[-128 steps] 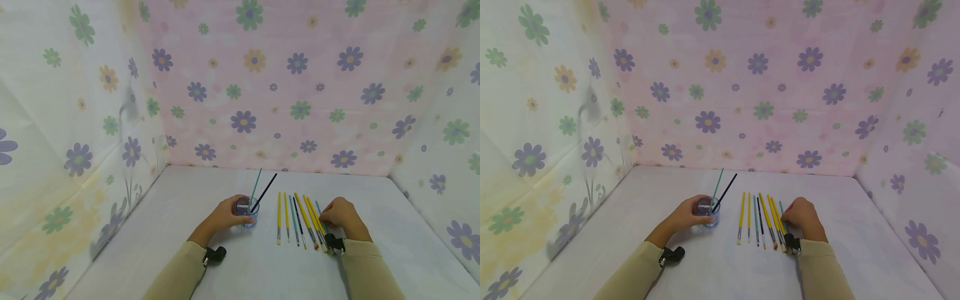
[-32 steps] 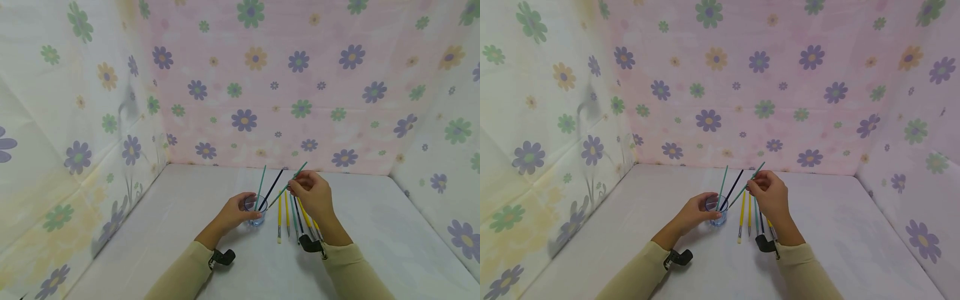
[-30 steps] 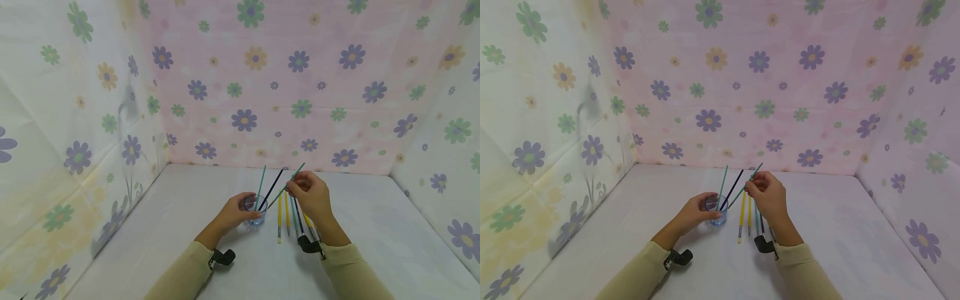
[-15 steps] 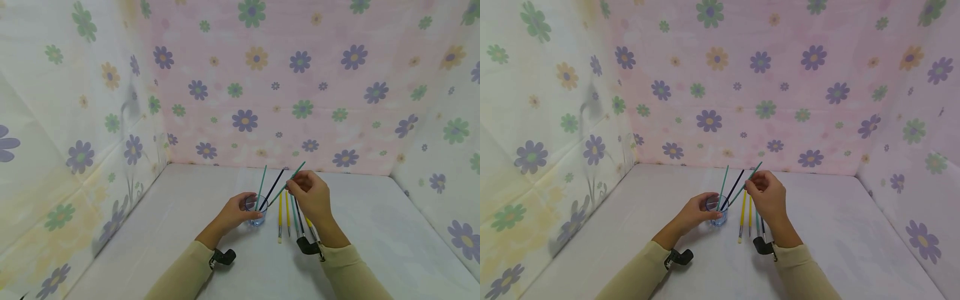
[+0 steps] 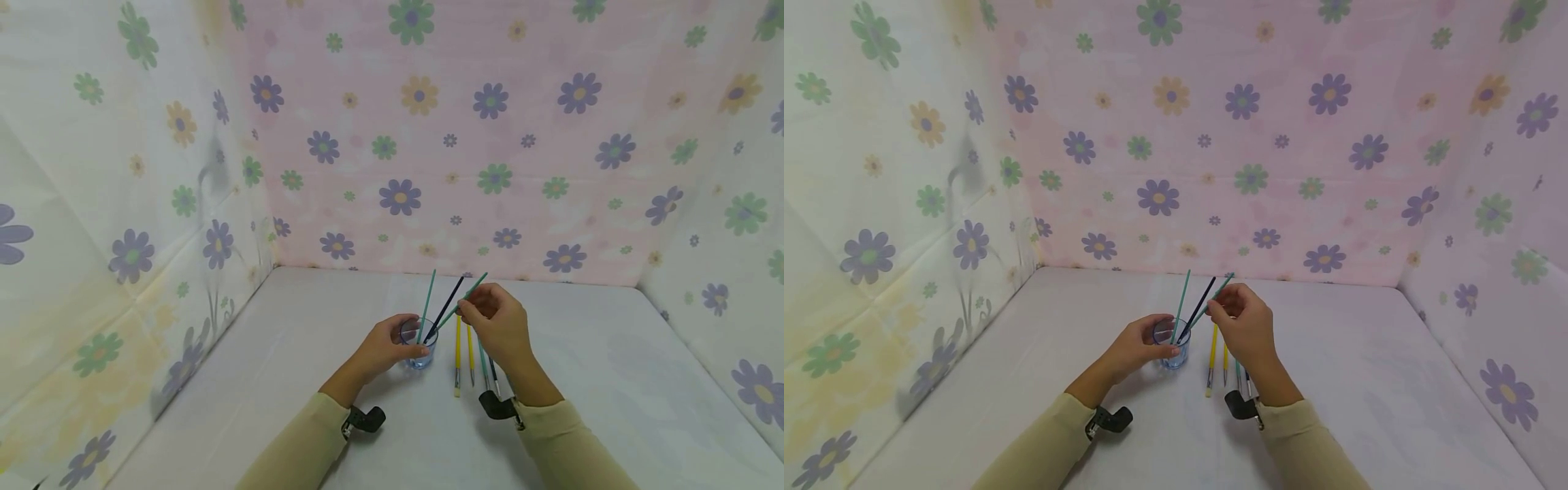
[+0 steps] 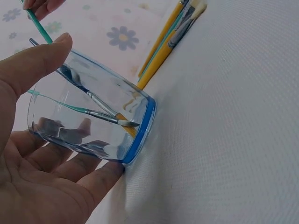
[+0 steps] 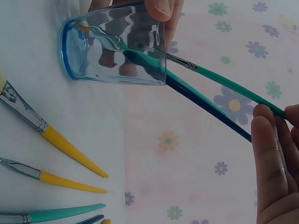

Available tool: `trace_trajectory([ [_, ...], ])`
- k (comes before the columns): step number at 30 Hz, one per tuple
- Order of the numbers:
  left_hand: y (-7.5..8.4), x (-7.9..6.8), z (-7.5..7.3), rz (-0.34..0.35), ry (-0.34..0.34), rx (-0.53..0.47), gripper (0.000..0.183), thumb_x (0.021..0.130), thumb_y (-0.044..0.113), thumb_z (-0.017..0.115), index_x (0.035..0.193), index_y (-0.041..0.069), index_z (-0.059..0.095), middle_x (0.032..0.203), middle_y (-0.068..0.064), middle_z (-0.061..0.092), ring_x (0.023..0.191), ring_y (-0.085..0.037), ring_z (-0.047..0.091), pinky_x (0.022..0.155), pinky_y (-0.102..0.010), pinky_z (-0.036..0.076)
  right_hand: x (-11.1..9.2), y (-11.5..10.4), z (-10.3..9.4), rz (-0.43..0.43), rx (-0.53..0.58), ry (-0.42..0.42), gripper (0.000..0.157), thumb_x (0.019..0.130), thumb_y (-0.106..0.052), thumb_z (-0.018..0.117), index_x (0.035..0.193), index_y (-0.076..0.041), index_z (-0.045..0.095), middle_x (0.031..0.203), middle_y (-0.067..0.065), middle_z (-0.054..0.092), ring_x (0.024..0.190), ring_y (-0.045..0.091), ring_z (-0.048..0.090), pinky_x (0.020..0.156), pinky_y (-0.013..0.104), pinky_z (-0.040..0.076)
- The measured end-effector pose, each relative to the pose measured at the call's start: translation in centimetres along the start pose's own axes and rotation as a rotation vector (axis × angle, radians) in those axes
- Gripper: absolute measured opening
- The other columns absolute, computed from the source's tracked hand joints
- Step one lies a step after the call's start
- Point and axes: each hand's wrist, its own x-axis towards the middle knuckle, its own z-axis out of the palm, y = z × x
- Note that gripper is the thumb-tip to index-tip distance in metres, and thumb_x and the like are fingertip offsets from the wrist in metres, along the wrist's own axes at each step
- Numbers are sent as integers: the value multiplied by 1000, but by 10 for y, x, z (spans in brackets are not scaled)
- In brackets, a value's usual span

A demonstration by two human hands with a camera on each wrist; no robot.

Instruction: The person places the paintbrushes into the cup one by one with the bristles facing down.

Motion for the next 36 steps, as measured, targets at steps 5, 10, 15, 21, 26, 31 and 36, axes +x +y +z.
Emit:
trace_trajectory([
  [5, -1, 0, -1, 26, -8, 10, 76, 84, 31, 88, 149, 18, 53, 149, -2, 59, 142, -29, 54, 117, -51, 43, -2, 4, 7, 49, 1, -36, 21, 97, -24, 74, 111, -10, 65, 98, 5, 76, 89, 30, 77, 74, 24, 63],
  [10, -1, 0, -2, 39, -14, 3, 79, 83, 31, 88, 151, 15, 51, 150, -4, 58, 142, -30, 53, 117, -52, 42, -4, 7, 13, 79, -24, -78, 21, 97, -22, 74, 112, -10, 66, 98, 3, 76, 85, 17, 77, 75, 25, 63],
  [15, 0, -1, -2, 38, -17, 0, 81, 83, 32, 88, 152, 13, 49, 151, -5, 58, 142, -31, 53, 117, -52, 43, -5, 10, 19, 111, -32, -104, 23, 98, -21, 73, 116, -7, 65, 100, 4, 76, 87, 18, 77, 76, 25, 63],
  [21, 0, -1, -2, 35, -16, 3, 81, 85, 30, 88, 153, 11, 48, 152, -7, 57, 142, -33, 53, 117, -54, 42, -8, 11, 24, 161, -30, -129, 26, 98, -20, 73, 118, -7, 65, 102, 4, 75, 87, 15, 76, 75, 26, 63],
  [26, -2, 1, -2, 29, -15, 9, 81, 84, 31, 88, 152, 13, 49, 152, -6, 57, 142, -31, 53, 117, -53, 42, -9, 15, 26, 166, -27, -135, 27, 97, -19, 73, 119, -6, 65, 102, 5, 75, 89, 21, 77, 75, 26, 63],
  [31, -1, 0, -2, 30, -16, -1, 78, 84, 30, 88, 151, 16, 51, 151, -6, 57, 142, -31, 53, 117, -53, 42, -8, 18, 27, 184, -27, -145, 25, 97, -20, 73, 116, -7, 65, 102, 5, 75, 95, 32, 76, 75, 27, 64],
  [36, 0, 0, -2, 37, -16, 3, 75, 84, 29, 88, 149, 18, 52, 152, -9, 57, 142, -31, 53, 117, -51, 42, -6, 18, 25, 193, -44, -150, 22, 98, -21, 72, 115, -9, 65, 104, 5, 75, 97, 31, 77, 76, 28, 64],
])
